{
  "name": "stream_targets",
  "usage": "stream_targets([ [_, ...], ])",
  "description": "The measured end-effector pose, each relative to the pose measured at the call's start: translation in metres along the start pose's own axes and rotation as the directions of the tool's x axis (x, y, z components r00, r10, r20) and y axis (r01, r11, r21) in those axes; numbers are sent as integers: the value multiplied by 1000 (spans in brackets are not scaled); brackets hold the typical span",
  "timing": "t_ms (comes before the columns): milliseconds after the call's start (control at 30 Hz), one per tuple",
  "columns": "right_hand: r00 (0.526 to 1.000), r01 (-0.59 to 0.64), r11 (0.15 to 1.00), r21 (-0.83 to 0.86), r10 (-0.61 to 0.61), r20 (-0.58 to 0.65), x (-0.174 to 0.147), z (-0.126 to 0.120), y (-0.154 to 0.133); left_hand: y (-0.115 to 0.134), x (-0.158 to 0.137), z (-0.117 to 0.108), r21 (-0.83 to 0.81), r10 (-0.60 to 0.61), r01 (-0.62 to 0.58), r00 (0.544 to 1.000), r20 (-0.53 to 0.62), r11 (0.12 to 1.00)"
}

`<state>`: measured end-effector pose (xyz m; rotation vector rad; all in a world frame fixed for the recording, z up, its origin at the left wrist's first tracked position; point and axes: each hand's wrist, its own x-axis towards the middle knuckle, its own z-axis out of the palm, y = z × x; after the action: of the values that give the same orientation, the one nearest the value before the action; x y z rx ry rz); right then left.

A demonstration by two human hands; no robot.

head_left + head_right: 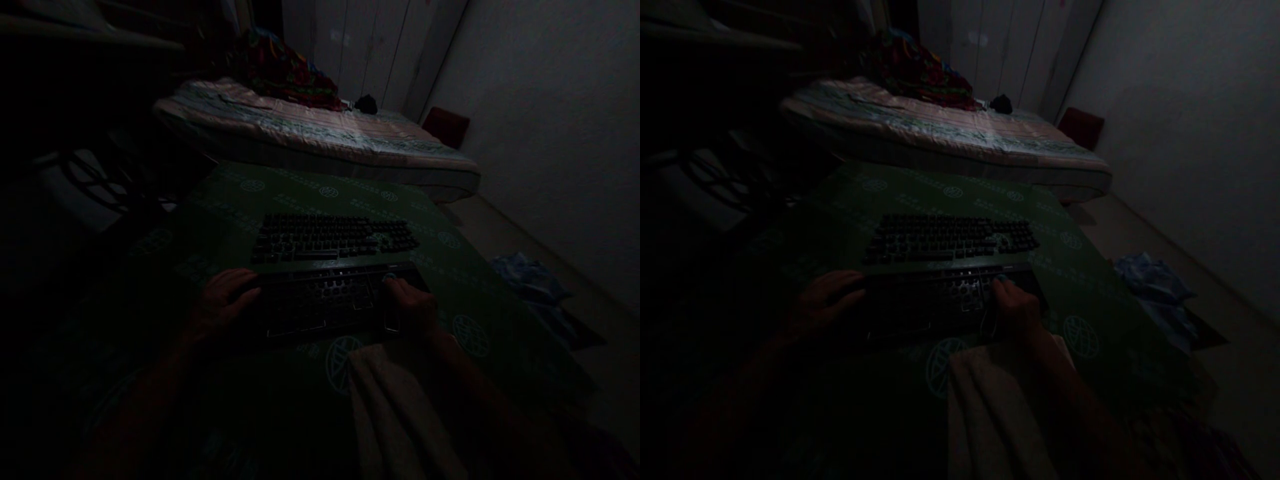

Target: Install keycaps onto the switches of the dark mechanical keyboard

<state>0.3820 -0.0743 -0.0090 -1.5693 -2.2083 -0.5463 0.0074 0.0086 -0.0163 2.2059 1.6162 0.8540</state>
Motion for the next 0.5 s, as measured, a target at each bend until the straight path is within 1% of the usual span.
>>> stream_targets([
  [67, 999, 44, 999, 3, -44, -25, 3, 2, -3, 0, 0, -1, 7, -2, 2, 1000, 16, 1000],
  [133, 998, 63, 998, 4, -63, -28, 6, 4, -7, 1, 0, -2, 10, -2, 2, 1000, 19, 1000],
  [267, 999, 5, 999, -36, -4, 40, 18, 5, -11, 0, 0, -1, 5, 14, -14, 1000, 15, 1000],
  [400, 992, 61, 998, -21, -58, 109, 27, 3, -9, -1, 1, -1, 23, 12, -12, 1000, 8, 1000],
  [433, 991, 53, 998, -22, -50, 126, 28, 2, -8, -1, 0, 0, 27, 8, -8, 1000, 7, 1000],
  [500, 987, -19, 999, -43, 25, 162, 30, 0, -7, 0, 0, -1, 36, 3, -3, 1000, 14, 999],
])
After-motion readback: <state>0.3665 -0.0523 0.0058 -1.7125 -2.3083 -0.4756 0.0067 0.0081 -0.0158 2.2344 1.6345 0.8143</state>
